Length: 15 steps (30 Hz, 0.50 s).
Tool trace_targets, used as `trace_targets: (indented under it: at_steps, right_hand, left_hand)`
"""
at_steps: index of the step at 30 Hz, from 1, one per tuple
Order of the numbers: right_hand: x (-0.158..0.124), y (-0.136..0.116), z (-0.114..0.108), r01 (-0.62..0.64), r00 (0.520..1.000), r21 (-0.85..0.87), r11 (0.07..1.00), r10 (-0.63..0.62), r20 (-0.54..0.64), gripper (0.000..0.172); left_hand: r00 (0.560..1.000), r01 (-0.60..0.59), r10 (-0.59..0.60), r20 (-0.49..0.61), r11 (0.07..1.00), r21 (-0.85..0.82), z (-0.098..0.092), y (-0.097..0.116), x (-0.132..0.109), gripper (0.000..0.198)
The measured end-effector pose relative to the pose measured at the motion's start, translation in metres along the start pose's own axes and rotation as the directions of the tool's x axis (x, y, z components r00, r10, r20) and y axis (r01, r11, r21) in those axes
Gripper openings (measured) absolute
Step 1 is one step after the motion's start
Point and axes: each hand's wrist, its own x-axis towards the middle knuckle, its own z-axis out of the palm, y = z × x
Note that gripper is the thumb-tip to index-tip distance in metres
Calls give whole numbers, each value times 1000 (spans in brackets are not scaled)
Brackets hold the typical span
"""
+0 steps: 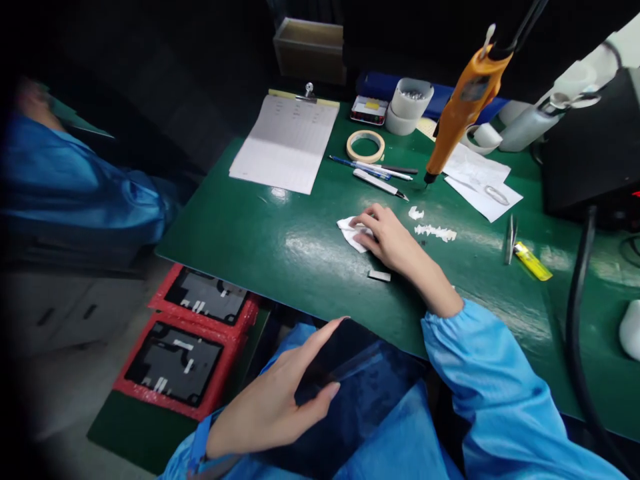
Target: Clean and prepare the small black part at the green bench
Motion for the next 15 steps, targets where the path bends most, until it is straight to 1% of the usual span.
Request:
trace_targets:
  at_steps: [2,4,6,8,10,12,15]
  right_hand:
    - [7,-1,-4,13,999,94,996,-16,39,22]
    - [5,-14,-13,17,1000,206,978,-20,12,22]
    - [-6,-35,-26,12,1000,323,946,-10,-7,23]
    - [-20,-58,-38,-9,1000,421,907,-3,29,27]
    - [-36,-77,-46,-47,996,482,875,8,83,33]
    - [-50,-90,-48,-82,990,531,843,8,140,38]
    - [-66,-100,-42,-116,982,573,811,6,191,37]
  left_hand:
    - [1000,15,-15,0,1000,3,-1,0,-3,90]
    - [1000,18,-18,-6,1000,2,-1,0,-5,90]
    - [1000,9,-9,-20,1000,-1,-1,0,-6,89]
    - [999,-17,17,-38,1000,-10,0,-1,-5,87]
    - [998,-43,42,-51,999,-22,0,-1,-4,86]
    - [996,-63,61,-58,998,-30,0,-1,-3,89]
    - [997,-67,66,-46,998,-17,0,-2,-1,100]
